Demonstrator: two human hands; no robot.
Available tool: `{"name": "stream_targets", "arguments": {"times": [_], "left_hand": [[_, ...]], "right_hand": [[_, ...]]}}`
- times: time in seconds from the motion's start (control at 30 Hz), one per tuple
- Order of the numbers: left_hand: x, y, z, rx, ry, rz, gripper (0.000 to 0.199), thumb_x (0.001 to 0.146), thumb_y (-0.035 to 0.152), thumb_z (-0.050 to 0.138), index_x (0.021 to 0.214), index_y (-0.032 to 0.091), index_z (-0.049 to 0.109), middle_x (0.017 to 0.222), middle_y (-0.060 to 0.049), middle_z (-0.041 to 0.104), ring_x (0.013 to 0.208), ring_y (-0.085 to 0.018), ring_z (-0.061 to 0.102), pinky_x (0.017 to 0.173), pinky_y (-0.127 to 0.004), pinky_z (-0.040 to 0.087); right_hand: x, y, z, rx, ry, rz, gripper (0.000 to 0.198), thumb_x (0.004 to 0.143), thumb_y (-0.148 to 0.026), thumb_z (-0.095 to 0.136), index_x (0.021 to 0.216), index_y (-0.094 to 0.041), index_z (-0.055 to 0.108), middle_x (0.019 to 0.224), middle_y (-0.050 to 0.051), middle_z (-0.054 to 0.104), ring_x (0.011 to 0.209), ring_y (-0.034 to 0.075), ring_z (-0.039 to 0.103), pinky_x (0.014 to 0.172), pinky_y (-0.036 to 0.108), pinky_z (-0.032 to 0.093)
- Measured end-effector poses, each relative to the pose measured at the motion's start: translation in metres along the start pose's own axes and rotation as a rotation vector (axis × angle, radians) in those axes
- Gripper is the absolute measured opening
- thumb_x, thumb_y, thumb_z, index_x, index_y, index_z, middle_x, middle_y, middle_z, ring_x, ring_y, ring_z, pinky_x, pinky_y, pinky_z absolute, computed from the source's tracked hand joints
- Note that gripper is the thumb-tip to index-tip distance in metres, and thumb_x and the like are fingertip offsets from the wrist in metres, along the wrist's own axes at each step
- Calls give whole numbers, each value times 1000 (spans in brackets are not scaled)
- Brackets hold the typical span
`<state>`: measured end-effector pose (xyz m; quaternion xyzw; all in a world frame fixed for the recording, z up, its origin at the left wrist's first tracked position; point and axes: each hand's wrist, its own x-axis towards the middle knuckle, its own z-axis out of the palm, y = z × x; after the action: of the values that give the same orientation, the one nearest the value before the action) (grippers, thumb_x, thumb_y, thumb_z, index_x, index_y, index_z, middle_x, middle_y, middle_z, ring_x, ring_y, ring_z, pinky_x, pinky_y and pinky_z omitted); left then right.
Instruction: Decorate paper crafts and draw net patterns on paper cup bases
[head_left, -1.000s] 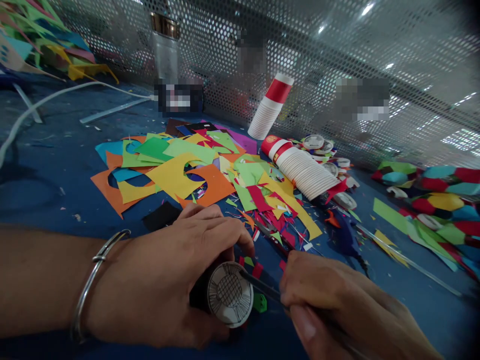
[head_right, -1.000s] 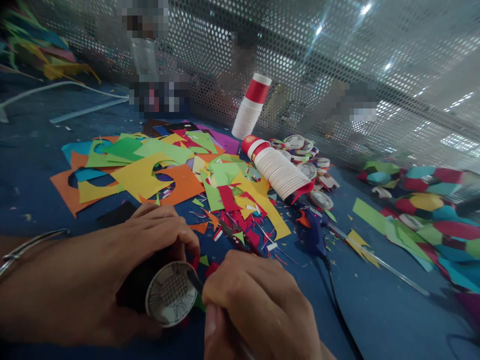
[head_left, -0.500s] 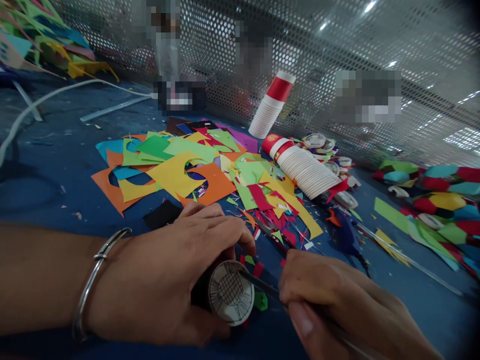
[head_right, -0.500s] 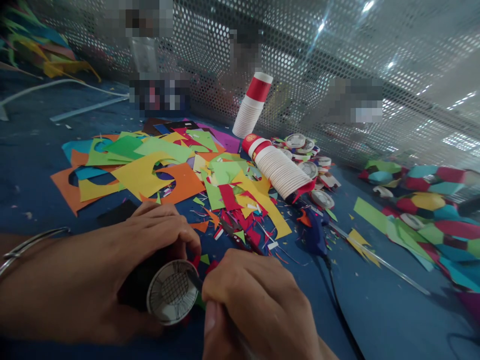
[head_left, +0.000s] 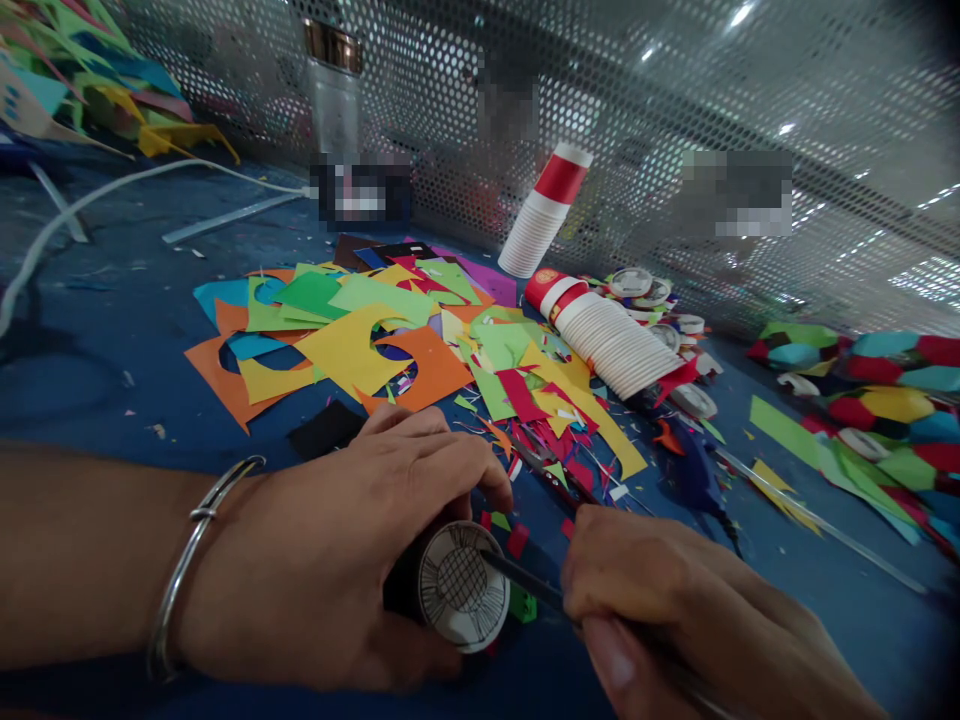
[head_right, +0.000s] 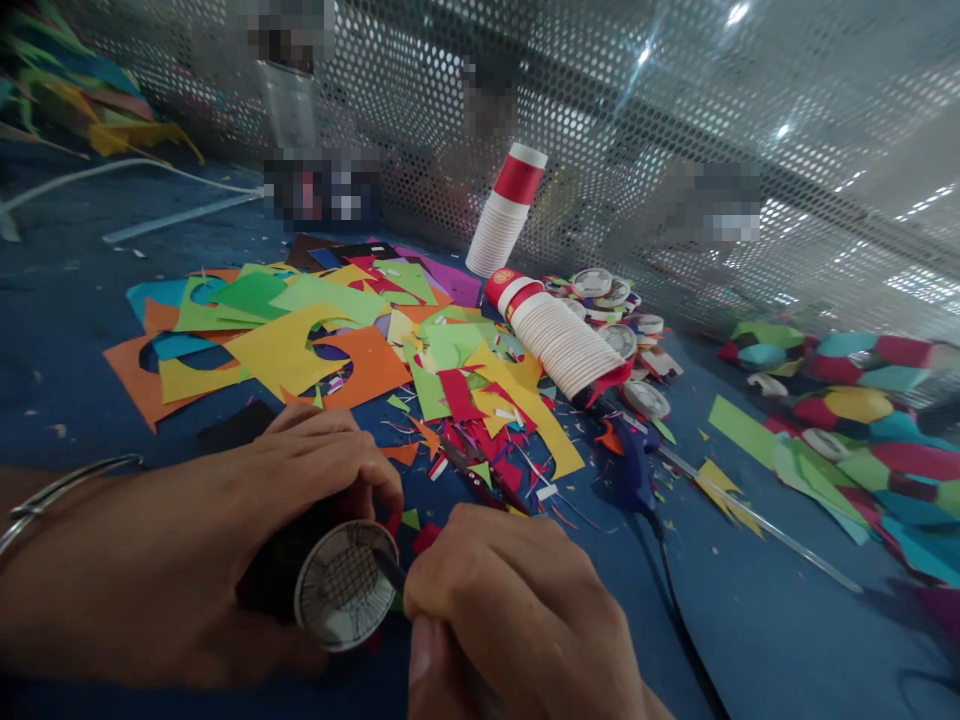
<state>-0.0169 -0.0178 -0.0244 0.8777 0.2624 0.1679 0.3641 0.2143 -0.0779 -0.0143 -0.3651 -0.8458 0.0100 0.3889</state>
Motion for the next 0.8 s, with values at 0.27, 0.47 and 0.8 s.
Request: {"name": "stream_targets", "arguments": {"times": [0.27, 0.47, 0.8], "left_hand": [[-1, 1, 0, 12, 3, 3, 53, 67, 25, 83, 111, 26, 54, 110, 2, 62, 103, -25, 59, 110, -52, 29], [0, 2, -2, -11, -18, -16, 55, 64, 30, 86, 109, 26, 55, 110, 2, 63, 104, -27, 59, 113, -55, 26], [2, 0, -1, 12, -1, 41, 53, 64, 35, 88, 107, 25, 58, 109, 1, 66, 103, -26, 60, 111, -50, 30]], "right_hand": [[-1, 0, 2, -38, 27, -16, 19, 77, -7, 51, 82, -24, 58, 59, -4, 63, 44, 12, 59, 44, 27, 47], [-3, 3, 0, 22, -27, -5, 20, 75, -7, 51, 83, -25, 56, 61, -5, 64, 45, 11, 61, 44, 25, 48], [0, -3, -2, -60, 3, 35, 20, 78, -7, 49, 83, -25, 56, 63, -6, 66, 46, 11, 61, 45, 29, 44]]}}
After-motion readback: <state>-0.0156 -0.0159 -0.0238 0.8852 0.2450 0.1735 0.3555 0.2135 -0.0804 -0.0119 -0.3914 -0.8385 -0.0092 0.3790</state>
